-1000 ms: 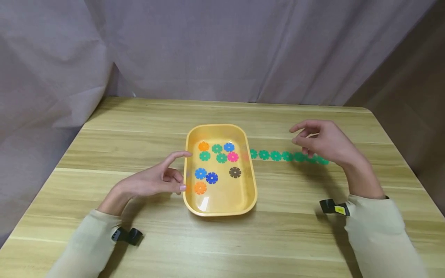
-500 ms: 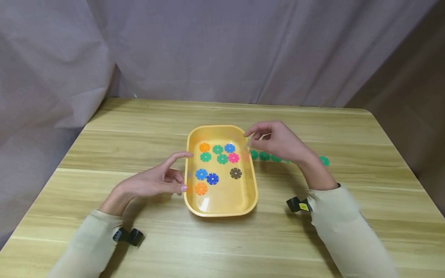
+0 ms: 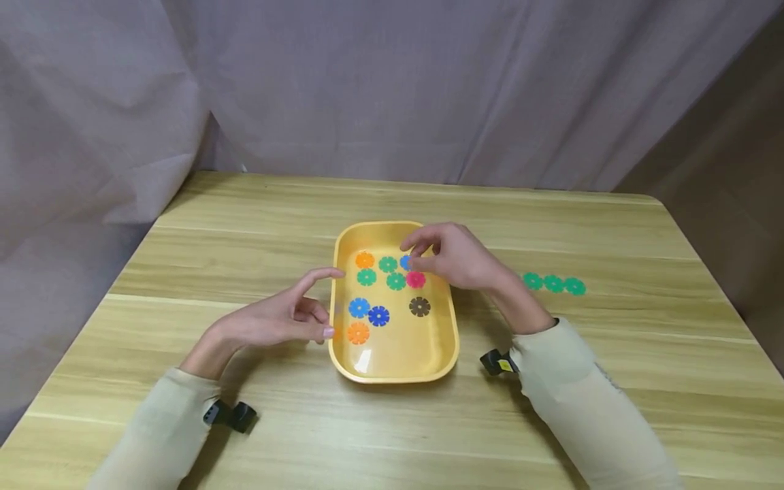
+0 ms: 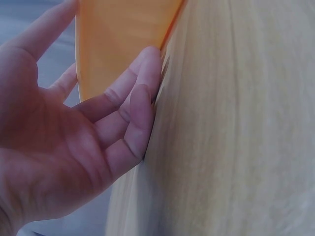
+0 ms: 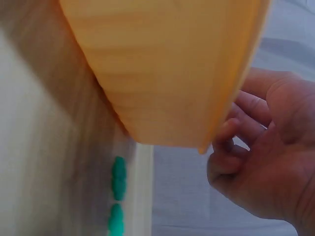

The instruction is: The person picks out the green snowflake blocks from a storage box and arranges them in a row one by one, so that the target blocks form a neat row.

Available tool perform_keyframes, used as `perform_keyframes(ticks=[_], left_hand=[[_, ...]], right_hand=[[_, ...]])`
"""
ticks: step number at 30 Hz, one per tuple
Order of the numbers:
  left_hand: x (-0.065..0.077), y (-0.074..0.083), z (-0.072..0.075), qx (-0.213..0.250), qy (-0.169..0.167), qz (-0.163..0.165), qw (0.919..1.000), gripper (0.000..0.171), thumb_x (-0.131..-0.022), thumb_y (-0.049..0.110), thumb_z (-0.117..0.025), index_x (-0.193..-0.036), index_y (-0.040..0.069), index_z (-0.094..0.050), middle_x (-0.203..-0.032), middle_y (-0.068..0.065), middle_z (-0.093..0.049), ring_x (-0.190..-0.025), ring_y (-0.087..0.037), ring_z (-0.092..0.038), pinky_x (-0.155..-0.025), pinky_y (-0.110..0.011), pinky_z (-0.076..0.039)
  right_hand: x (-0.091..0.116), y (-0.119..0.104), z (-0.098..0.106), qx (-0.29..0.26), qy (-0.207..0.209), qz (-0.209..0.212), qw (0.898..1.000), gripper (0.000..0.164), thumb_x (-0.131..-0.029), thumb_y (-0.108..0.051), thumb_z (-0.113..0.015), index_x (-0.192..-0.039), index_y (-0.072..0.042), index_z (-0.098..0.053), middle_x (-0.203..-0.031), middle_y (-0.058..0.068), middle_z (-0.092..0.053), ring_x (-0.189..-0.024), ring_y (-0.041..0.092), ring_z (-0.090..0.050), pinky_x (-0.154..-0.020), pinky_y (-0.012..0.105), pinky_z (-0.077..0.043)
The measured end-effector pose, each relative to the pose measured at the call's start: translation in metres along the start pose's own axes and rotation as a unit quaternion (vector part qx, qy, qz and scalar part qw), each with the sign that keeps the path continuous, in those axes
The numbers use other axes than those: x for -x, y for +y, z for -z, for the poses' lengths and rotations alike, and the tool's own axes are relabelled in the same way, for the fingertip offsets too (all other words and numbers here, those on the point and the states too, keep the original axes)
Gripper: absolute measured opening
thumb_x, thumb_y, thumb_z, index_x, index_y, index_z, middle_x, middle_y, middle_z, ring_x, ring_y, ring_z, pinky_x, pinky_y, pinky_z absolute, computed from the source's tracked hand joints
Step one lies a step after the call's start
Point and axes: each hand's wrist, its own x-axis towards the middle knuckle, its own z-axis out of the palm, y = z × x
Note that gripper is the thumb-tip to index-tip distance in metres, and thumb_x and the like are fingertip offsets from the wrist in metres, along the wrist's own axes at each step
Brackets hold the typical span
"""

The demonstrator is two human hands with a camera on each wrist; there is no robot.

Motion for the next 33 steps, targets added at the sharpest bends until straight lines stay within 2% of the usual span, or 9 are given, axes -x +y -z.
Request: perform_keyframes(ticks=[4, 9, 14, 19, 26, 33], left_hand=[[-0.001, 0.0, 0.0, -0.005, -0.001, 0.0, 1.0, 0.088, -0.099, 0.021, -0.077, -0.164, 0.026, -0.018, -0.108, -0.014, -0.068, -0.094, -0.029, -0.067, -0.082, -0.033, -0.054], [-0.001, 0.002, 0.0, -0.006, 0.0, 0.0, 1.0, 0.088, -0.099, 0.021, -0.077, -0.164, 0.025, -0.018, -0.107, -0.014, -0.068, -0.094, -0.029, -0.067, -0.082, -0.033, -0.054], [-0.001, 0.002, -0.001, -0.005, -0.001, 0.001, 1.0, 0.088, -0.099, 0.021, -0.077, -0.165, 0.025, -0.018, -0.107, -0.014, -0.067, -0.094, -0.029, -0.067, -0.083, -0.033, -0.054], [-0.001, 0.002, 0.0, -0.002, -0.002, 0.0, 1.0, 0.088, -0.099, 0.021, -0.077, -0.164, 0.026, -0.018, -0.109, -0.015, -0.068, -0.095, -0.029, -0.067, -0.083, -0.033, -0.054], [-0.001, 0.004, -0.001, -0.002, -0.001, 0.0, 1.0, 0.088, -0.098, 0.02, -0.077, -0.164, 0.027, -0.019, -0.109, -0.014, -0.068, -0.095, -0.029, -0.067, -0.083, -0.033, -0.054], [-0.001, 0.004, -0.001, -0.002, 0.0, 0.001, 1.0, 0.088, -0.099, 0.02, -0.077, -0.164, 0.026, -0.019, -0.109, -0.014, -0.068, -0.095, -0.029, -0.067, -0.083, -0.033, -0.054]], right_hand=[[0.0, 0.002, -0.008, 0.015, -0.003, 0.013, 1.0, 0.024, -0.093, -0.01, -0.077, -0.117, -0.006, -0.078, -0.103, 0.005, -0.08, -0.088, 0.022, -0.062, -0.079, 0.033, -0.046], [-0.002, 0.002, -0.017, 0.032, -0.02, 0.016, 0.999, 0.026, -0.093, -0.008, -0.077, -0.119, -0.007, -0.078, -0.101, 0.003, -0.079, -0.092, 0.019, -0.068, -0.079, 0.034, -0.053], [-0.005, 0.0, -0.025, 0.1, -0.031, 0.016, 0.994, 0.029, -0.092, -0.011, -0.078, -0.121, -0.009, -0.078, -0.104, 0.002, -0.08, -0.095, 0.018, -0.074, -0.089, 0.04, -0.056], [-0.008, -0.005, -0.029, 0.169, -0.034, -0.005, 0.985, 0.031, -0.092, -0.019, -0.08, -0.123, -0.013, -0.078, -0.109, 0.001, -0.08, -0.105, 0.021, -0.073, -0.102, 0.052, -0.049], [-0.01, -0.006, -0.033, 0.222, -0.033, -0.019, 0.974, 0.032, -0.09, -0.025, -0.083, -0.119, -0.015, -0.079, -0.09, -0.004, -0.074, -0.095, 0.018, -0.066, -0.099, 0.054, -0.045], [-0.012, -0.009, -0.036, 0.268, -0.047, -0.039, 0.961, 0.033, -0.091, -0.034, -0.084, -0.119, -0.018, -0.08, -0.089, -0.006, -0.074, -0.091, 0.019, -0.065, -0.095, 0.051, -0.044]])
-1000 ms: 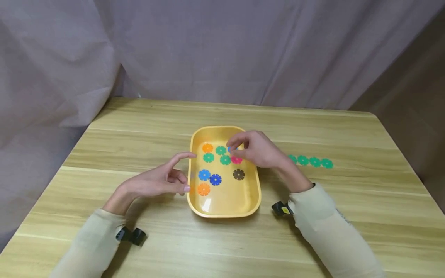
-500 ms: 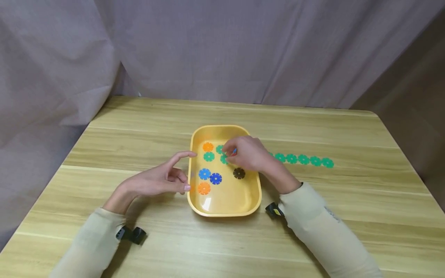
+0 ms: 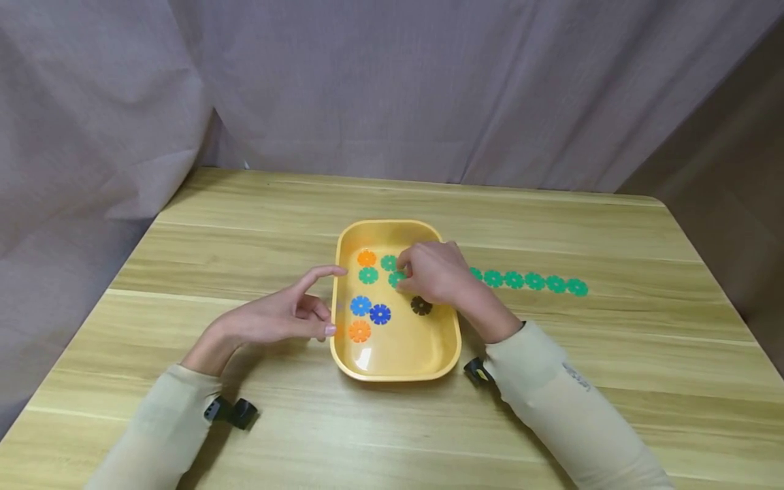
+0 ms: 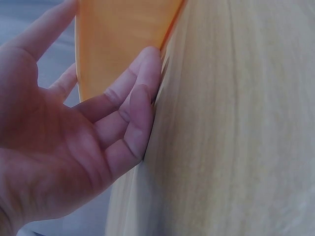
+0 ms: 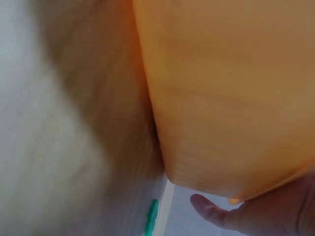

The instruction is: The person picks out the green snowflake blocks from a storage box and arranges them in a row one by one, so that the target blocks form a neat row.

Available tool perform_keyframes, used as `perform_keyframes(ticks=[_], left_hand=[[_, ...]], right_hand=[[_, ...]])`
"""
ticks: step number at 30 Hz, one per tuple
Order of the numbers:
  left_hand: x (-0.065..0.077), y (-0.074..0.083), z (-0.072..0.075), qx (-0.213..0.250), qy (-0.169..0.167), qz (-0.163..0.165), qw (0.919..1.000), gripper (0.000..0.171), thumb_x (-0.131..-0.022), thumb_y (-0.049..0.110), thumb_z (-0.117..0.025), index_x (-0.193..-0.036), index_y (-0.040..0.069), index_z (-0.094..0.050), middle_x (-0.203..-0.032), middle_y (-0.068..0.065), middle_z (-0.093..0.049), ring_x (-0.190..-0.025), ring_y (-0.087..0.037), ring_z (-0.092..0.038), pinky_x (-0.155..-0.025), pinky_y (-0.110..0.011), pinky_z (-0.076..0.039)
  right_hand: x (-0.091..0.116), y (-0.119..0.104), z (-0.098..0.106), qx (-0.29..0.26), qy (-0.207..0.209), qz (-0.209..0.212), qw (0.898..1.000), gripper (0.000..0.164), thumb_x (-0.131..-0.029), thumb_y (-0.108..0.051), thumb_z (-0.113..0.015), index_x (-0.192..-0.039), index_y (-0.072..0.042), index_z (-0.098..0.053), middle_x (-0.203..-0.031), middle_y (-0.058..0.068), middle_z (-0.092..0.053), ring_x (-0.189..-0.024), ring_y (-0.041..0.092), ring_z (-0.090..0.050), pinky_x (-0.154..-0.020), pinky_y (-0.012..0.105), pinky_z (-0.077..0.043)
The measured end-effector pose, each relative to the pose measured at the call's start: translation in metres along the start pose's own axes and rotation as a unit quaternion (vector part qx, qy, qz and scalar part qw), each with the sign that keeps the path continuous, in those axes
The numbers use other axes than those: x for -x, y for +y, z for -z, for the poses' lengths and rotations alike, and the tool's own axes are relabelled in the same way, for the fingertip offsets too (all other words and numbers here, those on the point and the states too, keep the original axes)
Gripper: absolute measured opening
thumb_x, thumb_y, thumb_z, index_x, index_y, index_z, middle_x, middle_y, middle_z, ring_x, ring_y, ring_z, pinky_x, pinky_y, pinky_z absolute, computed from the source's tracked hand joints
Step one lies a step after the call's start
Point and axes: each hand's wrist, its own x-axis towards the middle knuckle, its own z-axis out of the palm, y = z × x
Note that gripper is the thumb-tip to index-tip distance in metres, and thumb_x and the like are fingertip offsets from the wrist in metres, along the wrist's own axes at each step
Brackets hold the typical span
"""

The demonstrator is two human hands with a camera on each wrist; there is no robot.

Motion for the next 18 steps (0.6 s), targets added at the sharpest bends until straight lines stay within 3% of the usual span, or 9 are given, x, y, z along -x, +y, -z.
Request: perform_keyframes(ticks=[7, 14, 18], left_hand=[[-0.0002, 0.0, 0.0004, 0.002, -0.001, 0.004, 1.0, 0.089, -0.099, 0.021, -0.077, -0.165, 0.026, -0.018, -0.109, -0.014, -0.068, -0.095, -0.029, -0.067, -0.084, -0.033, -0.054], [-0.0001, -0.0006, 0.0007, 0.003, 0.0, 0.001, 1.0, 0.089, -0.099, 0.021, -0.077, -0.165, 0.025, -0.018, -0.109, -0.014, -0.067, -0.095, -0.029, -0.067, -0.083, -0.033, -0.054], [-0.0005, -0.0009, 0.0004, 0.003, -0.002, -0.003, 1.0, 0.089, -0.099, 0.02, -0.077, -0.165, 0.025, -0.018, -0.108, -0.014, -0.067, -0.095, -0.029, -0.067, -0.083, -0.033, -0.054]], right_hand=[[-0.001, -0.0031, -0.0013, 0.032, -0.009, -0.02, 0.999, 0.03, -0.091, -0.04, -0.083, -0.114, -0.02, -0.08, -0.086, -0.006, -0.07, -0.09, 0.021, -0.062, -0.091, 0.047, -0.041], [-0.0022, -0.0044, -0.0002, 0.03, -0.015, -0.025, 0.999, 0.017, -0.092, -0.035, -0.082, -0.094, -0.02, -0.074, -0.087, -0.003, -0.066, -0.089, 0.022, -0.059, -0.089, 0.047, -0.039], [-0.0005, -0.0027, -0.0012, 0.016, -0.006, -0.024, 1.0, 0.018, -0.089, -0.03, -0.083, -0.097, -0.019, -0.071, -0.092, -0.003, -0.066, -0.092, 0.021, -0.06, -0.089, 0.047, -0.039]])
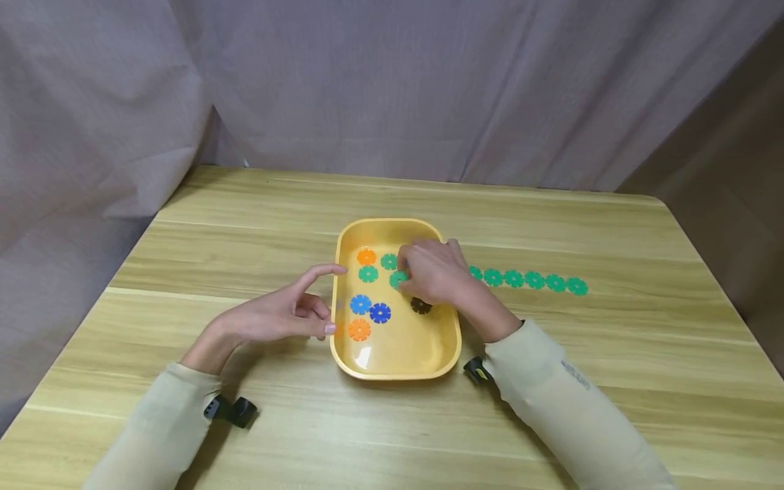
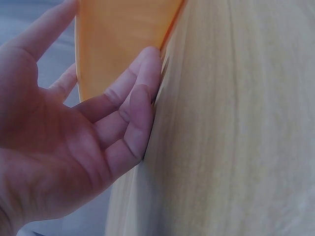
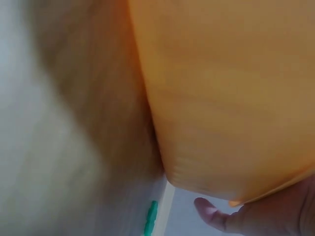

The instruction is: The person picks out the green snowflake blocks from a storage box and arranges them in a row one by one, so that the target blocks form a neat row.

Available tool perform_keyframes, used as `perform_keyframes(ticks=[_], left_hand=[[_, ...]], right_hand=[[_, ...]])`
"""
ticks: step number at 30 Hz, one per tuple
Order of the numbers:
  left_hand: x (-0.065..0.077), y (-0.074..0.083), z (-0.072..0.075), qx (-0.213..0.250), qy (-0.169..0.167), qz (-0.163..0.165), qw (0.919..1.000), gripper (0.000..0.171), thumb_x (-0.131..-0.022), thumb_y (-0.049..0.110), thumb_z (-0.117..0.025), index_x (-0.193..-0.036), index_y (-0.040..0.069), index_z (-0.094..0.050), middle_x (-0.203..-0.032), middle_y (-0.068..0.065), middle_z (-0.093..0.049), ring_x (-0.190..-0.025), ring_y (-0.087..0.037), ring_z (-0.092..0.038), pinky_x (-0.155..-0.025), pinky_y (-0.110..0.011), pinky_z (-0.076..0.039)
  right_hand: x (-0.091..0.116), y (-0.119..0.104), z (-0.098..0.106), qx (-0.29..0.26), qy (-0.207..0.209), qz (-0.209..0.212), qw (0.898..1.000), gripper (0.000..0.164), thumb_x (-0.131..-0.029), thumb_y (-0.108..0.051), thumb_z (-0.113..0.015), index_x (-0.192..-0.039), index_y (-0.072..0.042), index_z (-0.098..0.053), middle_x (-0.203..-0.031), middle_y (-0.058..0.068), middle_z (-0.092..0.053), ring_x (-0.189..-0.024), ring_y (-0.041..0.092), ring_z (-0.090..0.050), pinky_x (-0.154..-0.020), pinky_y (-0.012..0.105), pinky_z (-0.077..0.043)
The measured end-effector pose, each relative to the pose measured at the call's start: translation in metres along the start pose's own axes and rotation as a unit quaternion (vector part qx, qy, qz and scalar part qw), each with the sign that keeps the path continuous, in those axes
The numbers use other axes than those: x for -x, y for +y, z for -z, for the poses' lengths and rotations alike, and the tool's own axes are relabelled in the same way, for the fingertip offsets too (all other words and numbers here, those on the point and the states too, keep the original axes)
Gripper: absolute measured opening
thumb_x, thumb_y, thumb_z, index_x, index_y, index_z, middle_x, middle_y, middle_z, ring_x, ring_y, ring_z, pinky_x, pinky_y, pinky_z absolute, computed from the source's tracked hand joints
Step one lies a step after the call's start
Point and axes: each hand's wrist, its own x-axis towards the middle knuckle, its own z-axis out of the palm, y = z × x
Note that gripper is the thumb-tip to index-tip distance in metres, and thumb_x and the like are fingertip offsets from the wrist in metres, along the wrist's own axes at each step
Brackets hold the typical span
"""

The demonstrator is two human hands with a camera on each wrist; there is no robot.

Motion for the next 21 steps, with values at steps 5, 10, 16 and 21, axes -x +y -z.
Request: perform_keyframes(ticks=[5, 10, 16, 21], left_hand=[[0.0003, -0.0001, -0.0003, 0.0, 0.0, -0.002, 1.0, 0.089, -0.098, 0.019, -0.077, -0.165, 0.025, -0.018, -0.108, -0.014, -0.067, -0.095, -0.029, -0.067, -0.082, -0.032, -0.054], [0.0003, 0.0001, -0.0002, 0.002, 0.0, -0.003, 1.0, 0.089, -0.098, 0.019, -0.077, -0.164, 0.024, -0.018, -0.107, -0.013, -0.067, -0.094, -0.029, -0.066, -0.082, -0.032, -0.054], [-0.0004, -0.0012, 0.0004, -0.003, -0.002, -0.006, 1.0, 0.089, -0.099, 0.021, -0.077, -0.165, 0.024, -0.018, -0.107, -0.015, -0.068, -0.095, -0.029, -0.067, -0.083, -0.033, -0.054], [-0.0002, -0.0011, 0.0001, -0.005, 0.0, -0.001, 1.0, 0.089, -0.098, 0.022, -0.078, -0.164, 0.026, -0.018, -0.109, -0.015, -0.068, -0.096, -0.029, -0.068, -0.084, -0.034, -0.054]], right_hand=[[0.0017, 0.0014, -0.0015, -0.019, 0.016, 0.01, 1.0, 0.021, -0.088, -0.024, -0.083, -0.104, -0.02, -0.07, -0.085, -0.005, -0.066, -0.088, 0.021, -0.061, -0.089, 0.046, -0.038], [0.0023, 0.0026, -0.0022, -0.03, 0.023, 0.023, 0.999, 0.022, -0.087, -0.02, -0.082, -0.106, -0.02, -0.071, -0.084, -0.006, -0.069, -0.088, 0.019, -0.063, -0.087, 0.045, -0.037], [0.0038, 0.0058, -0.0025, -0.059, 0.038, 0.041, 0.997, 0.021, -0.088, -0.017, -0.083, -0.105, -0.023, -0.072, -0.086, -0.007, -0.072, -0.091, 0.019, -0.066, -0.089, 0.046, -0.036], [0.0059, 0.0084, -0.0013, -0.096, 0.041, 0.058, 0.993, 0.022, -0.087, -0.013, -0.082, -0.105, -0.022, -0.071, -0.085, -0.007, -0.073, -0.089, 0.019, -0.067, -0.091, 0.049, -0.035]])
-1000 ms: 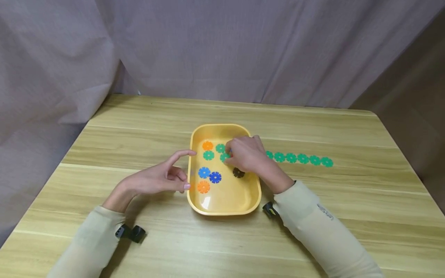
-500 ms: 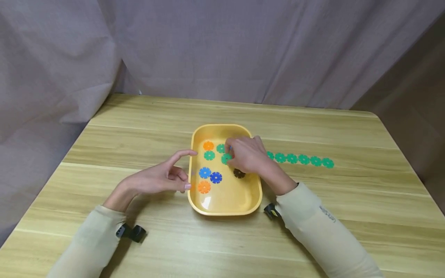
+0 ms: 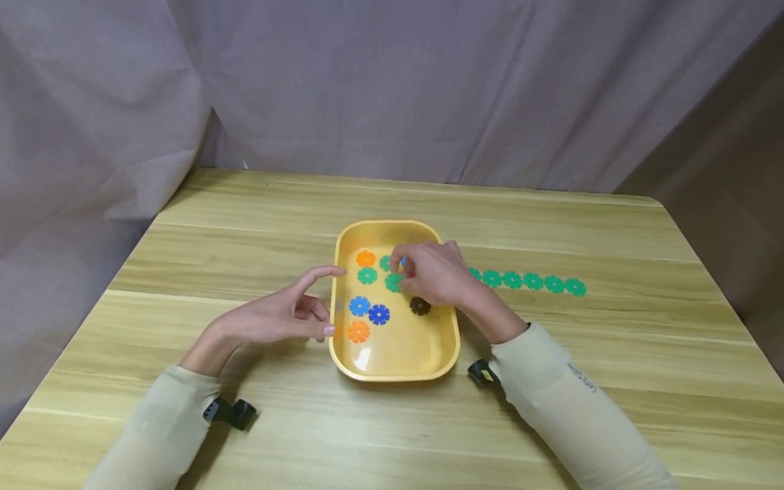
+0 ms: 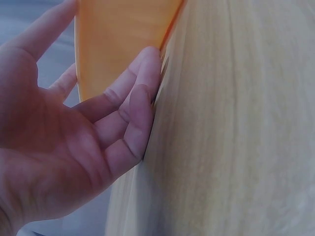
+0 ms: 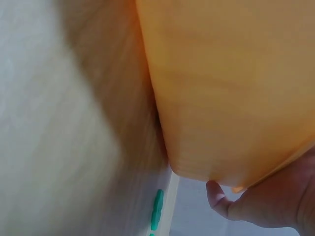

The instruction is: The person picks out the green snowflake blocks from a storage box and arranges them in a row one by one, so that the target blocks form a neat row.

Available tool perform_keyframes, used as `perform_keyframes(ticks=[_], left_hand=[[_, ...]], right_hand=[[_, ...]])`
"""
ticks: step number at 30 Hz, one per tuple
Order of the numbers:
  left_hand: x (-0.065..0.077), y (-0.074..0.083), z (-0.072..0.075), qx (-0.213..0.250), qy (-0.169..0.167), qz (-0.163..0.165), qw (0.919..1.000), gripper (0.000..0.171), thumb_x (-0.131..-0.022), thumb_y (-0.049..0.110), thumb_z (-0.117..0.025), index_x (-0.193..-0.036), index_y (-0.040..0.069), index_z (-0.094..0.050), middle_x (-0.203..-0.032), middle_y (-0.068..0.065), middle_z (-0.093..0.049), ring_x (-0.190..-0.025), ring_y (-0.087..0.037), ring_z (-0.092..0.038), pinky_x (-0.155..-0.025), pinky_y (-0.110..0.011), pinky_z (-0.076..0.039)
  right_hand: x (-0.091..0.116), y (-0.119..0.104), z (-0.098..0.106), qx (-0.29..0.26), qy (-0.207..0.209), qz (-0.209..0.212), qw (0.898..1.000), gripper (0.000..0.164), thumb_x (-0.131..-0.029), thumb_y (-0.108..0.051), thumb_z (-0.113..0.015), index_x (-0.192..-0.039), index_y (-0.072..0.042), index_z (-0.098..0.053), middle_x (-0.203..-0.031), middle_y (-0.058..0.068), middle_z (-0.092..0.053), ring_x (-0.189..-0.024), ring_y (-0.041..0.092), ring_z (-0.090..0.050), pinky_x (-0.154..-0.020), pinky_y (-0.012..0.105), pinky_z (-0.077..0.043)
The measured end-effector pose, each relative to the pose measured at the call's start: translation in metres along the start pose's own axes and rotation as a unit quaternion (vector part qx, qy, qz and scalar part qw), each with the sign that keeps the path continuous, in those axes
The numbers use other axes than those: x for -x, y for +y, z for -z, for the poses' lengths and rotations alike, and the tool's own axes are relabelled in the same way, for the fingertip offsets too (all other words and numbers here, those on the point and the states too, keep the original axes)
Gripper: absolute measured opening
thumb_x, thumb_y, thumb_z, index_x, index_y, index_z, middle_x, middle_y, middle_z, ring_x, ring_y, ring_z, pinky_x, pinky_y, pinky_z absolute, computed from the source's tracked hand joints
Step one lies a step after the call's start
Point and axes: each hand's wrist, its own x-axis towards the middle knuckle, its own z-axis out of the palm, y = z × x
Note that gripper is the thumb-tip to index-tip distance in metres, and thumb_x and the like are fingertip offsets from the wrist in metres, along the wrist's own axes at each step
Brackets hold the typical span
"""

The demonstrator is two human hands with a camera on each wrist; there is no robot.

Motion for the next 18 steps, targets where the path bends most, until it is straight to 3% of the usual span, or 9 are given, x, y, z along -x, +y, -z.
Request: perform_keyframes(ticks=[18], left_hand=[[0.0007, 0.0005, -0.0009, 0.001, 0.002, 0.0, 1.0, 0.088, -0.099, 0.021, -0.076, -0.165, 0.025, -0.018, -0.109, -0.015, -0.068, -0.095, -0.028, -0.068, -0.085, -0.035, -0.055]], right_hand=[[0.0008, 0.0044, 0.007, -0.086, 0.002, 0.012, 0.996, 0.023, -0.089, -0.008, -0.074, -0.106, -0.025, -0.075, -0.092, -0.005, -0.074, -0.084, 0.016, -0.066, -0.098, 0.057, -0.034]])
